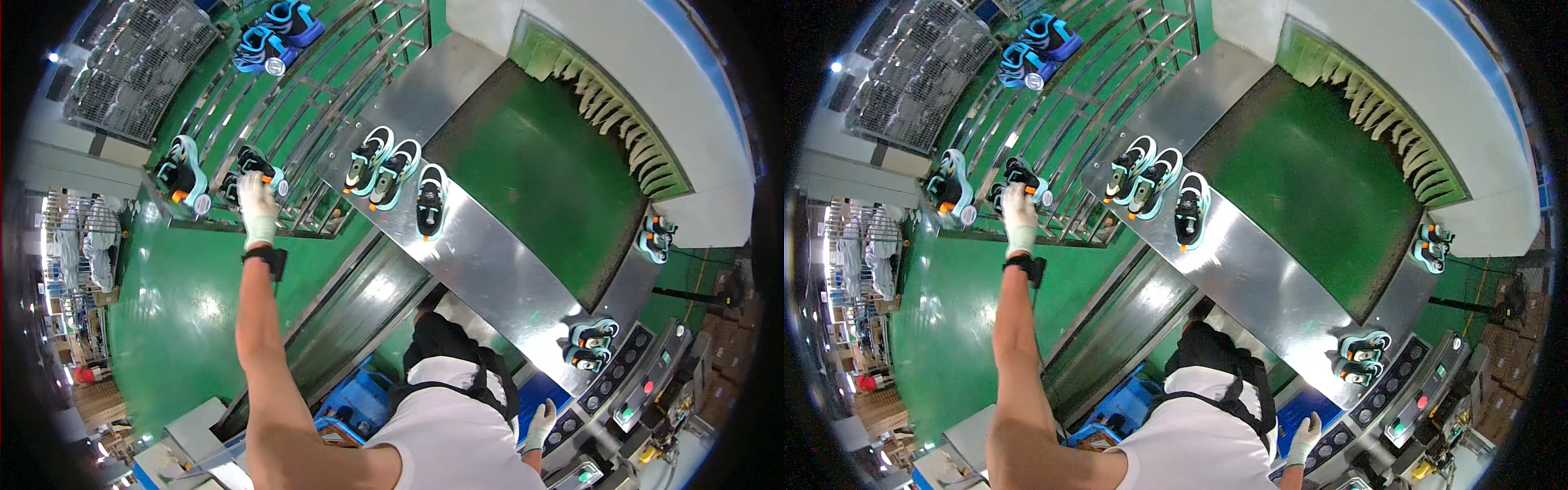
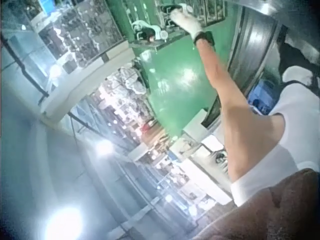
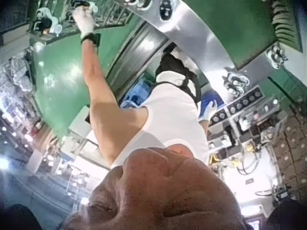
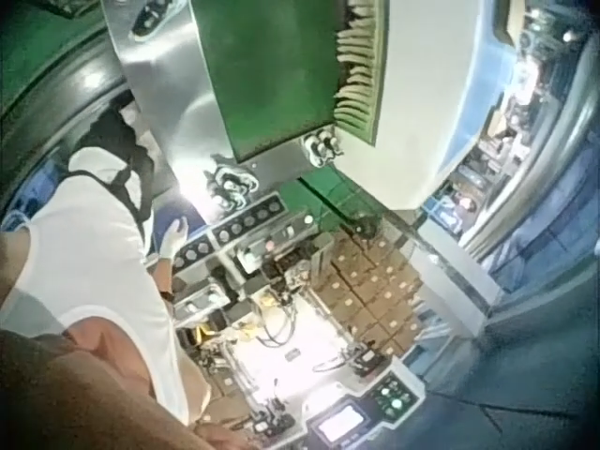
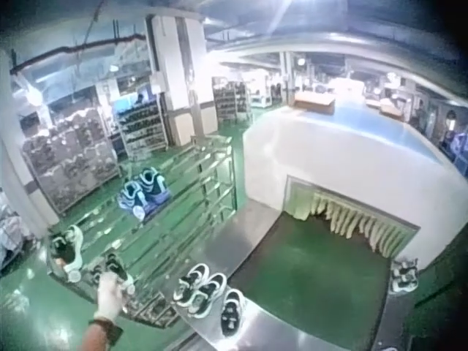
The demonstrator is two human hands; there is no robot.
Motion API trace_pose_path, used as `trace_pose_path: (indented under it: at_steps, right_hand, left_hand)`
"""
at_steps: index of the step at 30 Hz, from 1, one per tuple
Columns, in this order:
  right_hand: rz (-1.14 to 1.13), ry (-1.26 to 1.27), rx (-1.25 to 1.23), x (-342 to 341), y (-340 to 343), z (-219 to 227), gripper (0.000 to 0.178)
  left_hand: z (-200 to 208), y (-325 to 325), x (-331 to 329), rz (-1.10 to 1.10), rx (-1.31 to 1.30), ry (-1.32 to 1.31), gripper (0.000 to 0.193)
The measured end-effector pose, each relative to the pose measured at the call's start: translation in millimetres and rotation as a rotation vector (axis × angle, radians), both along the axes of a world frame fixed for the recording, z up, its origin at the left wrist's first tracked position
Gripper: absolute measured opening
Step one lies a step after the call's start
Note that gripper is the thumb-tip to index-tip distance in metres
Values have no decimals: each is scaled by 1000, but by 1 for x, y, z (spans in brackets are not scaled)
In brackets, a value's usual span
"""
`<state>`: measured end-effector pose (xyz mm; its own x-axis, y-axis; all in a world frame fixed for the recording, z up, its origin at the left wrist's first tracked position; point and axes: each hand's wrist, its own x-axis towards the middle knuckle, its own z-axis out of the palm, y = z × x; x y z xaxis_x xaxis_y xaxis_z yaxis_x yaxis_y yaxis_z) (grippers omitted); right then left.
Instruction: Placing partially completed shoes into an automated processing machine and returning them to the conveyor.
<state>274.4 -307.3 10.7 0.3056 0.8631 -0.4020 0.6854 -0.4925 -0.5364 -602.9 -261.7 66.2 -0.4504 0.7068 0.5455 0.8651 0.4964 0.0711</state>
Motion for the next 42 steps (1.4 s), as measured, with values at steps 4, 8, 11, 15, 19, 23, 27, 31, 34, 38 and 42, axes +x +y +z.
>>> trace_pose_path:
  at_steps: [4, 8, 11, 15, 19, 23, 27, 31, 34, 38, 42]
  right_hand:
    - [4, -106, -98, -10, 10, 11, 34]
    - [16, -111, -204, -30, 30, 38, 36]
    - [11, -106, -247, -38, 52, 33, 37]
    - [-11, -91, -241, -68, 76, 32, 36]
    - [38, -34, -172, -88, 91, 14, 36]
    - [58, 65, -165, -104, 100, 2, 36]
    - [72, 111, -209, -125, 106, 0, 36]
    - [7, 89, -193, -117, 100, -2, 38]
    - [-34, 112, -157, -104, 94, -9, 37]
    - [-27, 82, -171, -88, 90, -16, 35]
    - [20, 102, -187, -84, 85, -27, 34]
  left_hand:
    - [-4, 5, -82, 175, -19, -307, 43]
    - [-16, 23, -117, 300, -167, -468, 35]
    - [-44, -24, -195, 278, -298, -497, 44]
    - [-70, -34, -228, 288, -345, -594, 51]
    - [-72, -38, -235, 286, -353, -597, 52]
    - [-65, -40, -239, 276, -347, -586, 53]
    - [-40, -48, -241, 283, -332, -545, 54]
    - [-32, 16, -142, 417, -203, -561, 47]
    - [-13, 2, -102, 222, -181, -224, 41]
    - [-35, -88, -124, 551, -608, -127, 37]
    - [-38, -96, -148, 220, -220, 25, 33]
